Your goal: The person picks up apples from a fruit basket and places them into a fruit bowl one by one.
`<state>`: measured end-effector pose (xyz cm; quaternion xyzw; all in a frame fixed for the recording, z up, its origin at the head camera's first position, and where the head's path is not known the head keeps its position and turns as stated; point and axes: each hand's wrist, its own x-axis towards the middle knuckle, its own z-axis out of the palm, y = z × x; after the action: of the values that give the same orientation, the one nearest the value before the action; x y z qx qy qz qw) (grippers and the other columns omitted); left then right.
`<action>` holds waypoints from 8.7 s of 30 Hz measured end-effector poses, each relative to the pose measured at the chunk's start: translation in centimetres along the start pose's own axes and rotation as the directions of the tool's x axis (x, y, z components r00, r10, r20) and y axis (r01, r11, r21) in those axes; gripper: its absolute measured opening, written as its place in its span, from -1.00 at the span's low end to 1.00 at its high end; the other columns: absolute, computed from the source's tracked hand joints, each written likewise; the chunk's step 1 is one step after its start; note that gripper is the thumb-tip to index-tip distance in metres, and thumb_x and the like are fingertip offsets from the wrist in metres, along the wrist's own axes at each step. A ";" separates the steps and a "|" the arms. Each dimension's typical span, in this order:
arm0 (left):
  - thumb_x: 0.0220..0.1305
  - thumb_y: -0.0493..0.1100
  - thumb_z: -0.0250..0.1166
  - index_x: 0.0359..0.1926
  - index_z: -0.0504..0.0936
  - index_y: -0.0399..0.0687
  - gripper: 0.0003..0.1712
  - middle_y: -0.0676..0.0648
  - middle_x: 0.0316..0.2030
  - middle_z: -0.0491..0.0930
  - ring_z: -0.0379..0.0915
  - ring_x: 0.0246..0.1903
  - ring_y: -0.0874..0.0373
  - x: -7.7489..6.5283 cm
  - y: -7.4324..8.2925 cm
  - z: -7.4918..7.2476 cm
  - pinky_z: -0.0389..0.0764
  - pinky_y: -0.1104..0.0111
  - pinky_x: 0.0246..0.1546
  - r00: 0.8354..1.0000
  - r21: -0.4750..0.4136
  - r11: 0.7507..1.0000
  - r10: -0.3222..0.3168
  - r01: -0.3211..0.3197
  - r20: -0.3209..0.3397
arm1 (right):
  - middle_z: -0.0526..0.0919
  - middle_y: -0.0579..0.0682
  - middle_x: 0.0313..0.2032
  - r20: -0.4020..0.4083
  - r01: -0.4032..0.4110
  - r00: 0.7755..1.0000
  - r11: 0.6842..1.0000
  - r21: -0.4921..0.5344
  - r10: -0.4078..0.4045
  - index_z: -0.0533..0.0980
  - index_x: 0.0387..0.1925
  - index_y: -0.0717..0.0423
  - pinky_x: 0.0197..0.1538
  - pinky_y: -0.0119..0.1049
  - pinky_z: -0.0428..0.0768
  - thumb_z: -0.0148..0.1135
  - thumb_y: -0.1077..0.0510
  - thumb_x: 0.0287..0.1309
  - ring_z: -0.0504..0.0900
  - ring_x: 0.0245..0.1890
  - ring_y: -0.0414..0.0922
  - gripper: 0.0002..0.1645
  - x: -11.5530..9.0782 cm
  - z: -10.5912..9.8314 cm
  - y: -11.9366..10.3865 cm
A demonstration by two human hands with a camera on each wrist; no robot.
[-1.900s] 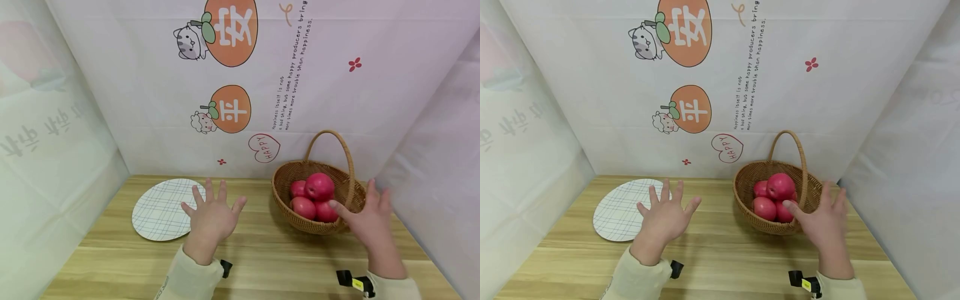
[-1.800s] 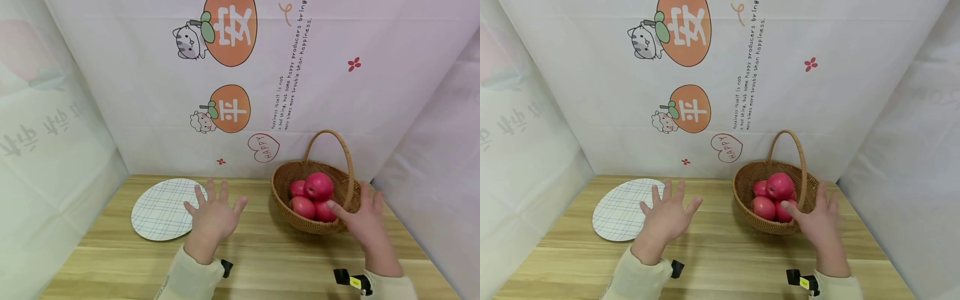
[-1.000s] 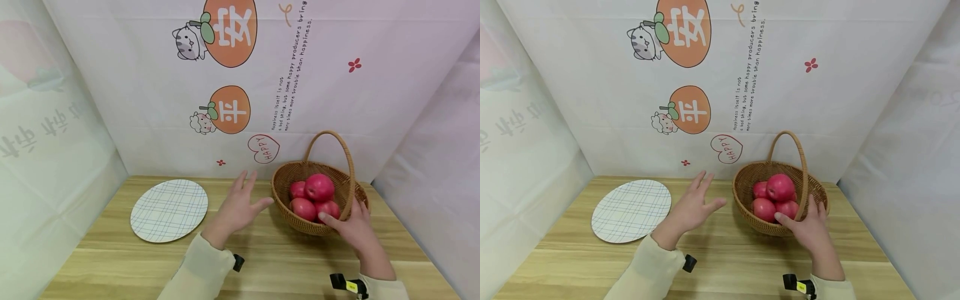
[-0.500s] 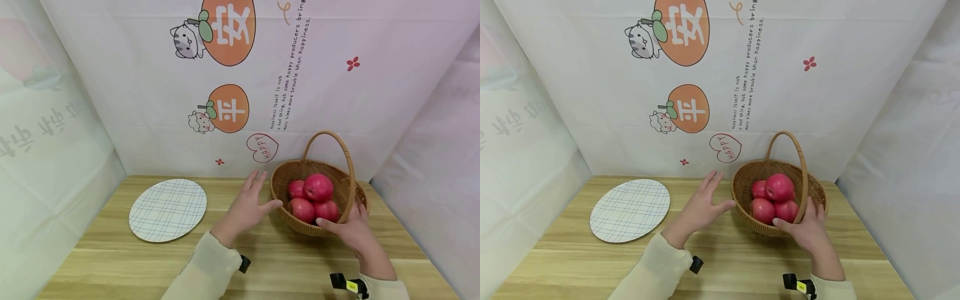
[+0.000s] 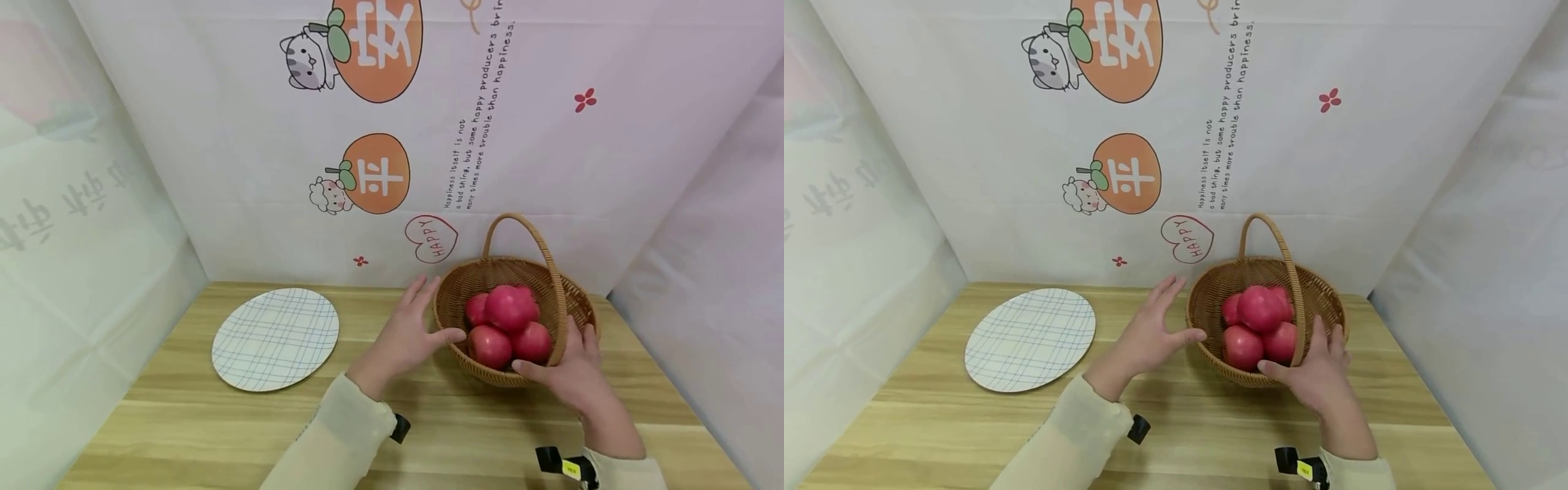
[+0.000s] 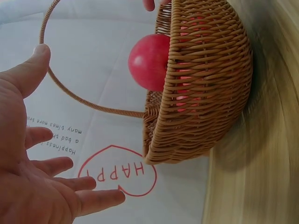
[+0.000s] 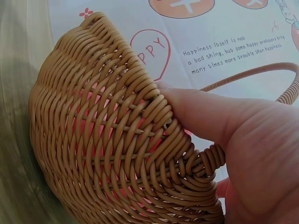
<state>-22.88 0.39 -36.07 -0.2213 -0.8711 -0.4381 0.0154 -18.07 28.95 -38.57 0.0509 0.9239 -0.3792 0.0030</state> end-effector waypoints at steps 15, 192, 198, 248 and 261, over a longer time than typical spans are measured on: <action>0.05 0.28 0.50 0.56 0.11 0.20 0.15 0.09 0.53 -0.04 -0.03 0.45 0.05 1.3 -0.1 1.2 0.23 0.07 0.36 0.998 -0.111 0.992 0.059 -0.059 0.002 | -0.64 0.52 0.39 -0.027 0.074 0.997 0.996 -0.047 -0.076 -0.51 0.50 0.27 0.20 0.59 -0.10 0.56 -0.27 -0.09 -0.62 0.36 0.47 0.68 -0.4 0.1 0.2; 0.15 -0.45 0.43 0.18 0.63 0.09 -0.40 -0.03 0.09 0.55 0.55 -0.01 -0.02 7.0 -2.0 5.3 0.70 0.04 -0.22 0.959 -0.794 0.546 -0.068 0.268 0.277 | -0.72 0.41 0.40 0.030 0.007 1.000 0.995 -0.102 -0.004 -0.45 0.54 0.17 0.07 0.69 -0.05 0.53 -0.29 -0.08 -0.64 0.31 0.56 0.62 -1.0 0.6 -1.4; 0.16 -0.42 0.43 0.20 0.60 0.09 -0.40 -0.06 0.10 0.52 0.56 -0.01 -0.04 6.6 -1.9 4.8 0.70 0.00 -0.22 0.957 -0.803 0.531 -0.067 0.272 0.281 | -0.70 0.44 0.40 0.030 0.015 0.999 0.995 -0.104 -0.012 -0.46 0.54 0.18 0.08 0.68 -0.04 0.53 -0.28 -0.06 -0.62 0.31 0.57 0.62 -1.0 0.6 -1.4; 0.08 -0.28 0.55 0.27 0.56 0.04 -0.30 -0.14 0.26 0.40 0.48 0.10 -0.19 0.5 -6.4 -5.4 0.68 0.01 -0.14 0.974 -0.737 0.637 -0.159 0.225 0.160 | -0.58 0.58 0.38 0.016 0.056 0.998 0.990 -0.129 -0.054 -0.21 0.48 0.44 0.11 0.66 -0.03 0.51 -0.31 -0.05 -0.47 0.28 0.69 0.50 -0.8 0.9 -0.7; 0.06 -0.30 0.55 0.30 0.52 -0.06 -0.25 -0.21 0.28 0.35 0.52 0.04 -0.21 -2.7 -10.3 -8.0 0.67 -0.02 -0.14 0.969 -0.717 0.663 -0.238 0.214 0.069 | -0.58 0.59 0.37 0.024 0.059 0.998 0.994 -0.087 -0.057 -0.27 0.51 0.40 0.11 0.67 -0.07 0.52 -0.25 -0.04 -0.49 0.27 0.69 0.52 -0.8 1.0 -1.0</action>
<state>-25.89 -12.18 -39.53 -0.0930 -0.6499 -0.7457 -0.1135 -17.40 27.49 -38.55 0.0196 0.9406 -0.3388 0.0040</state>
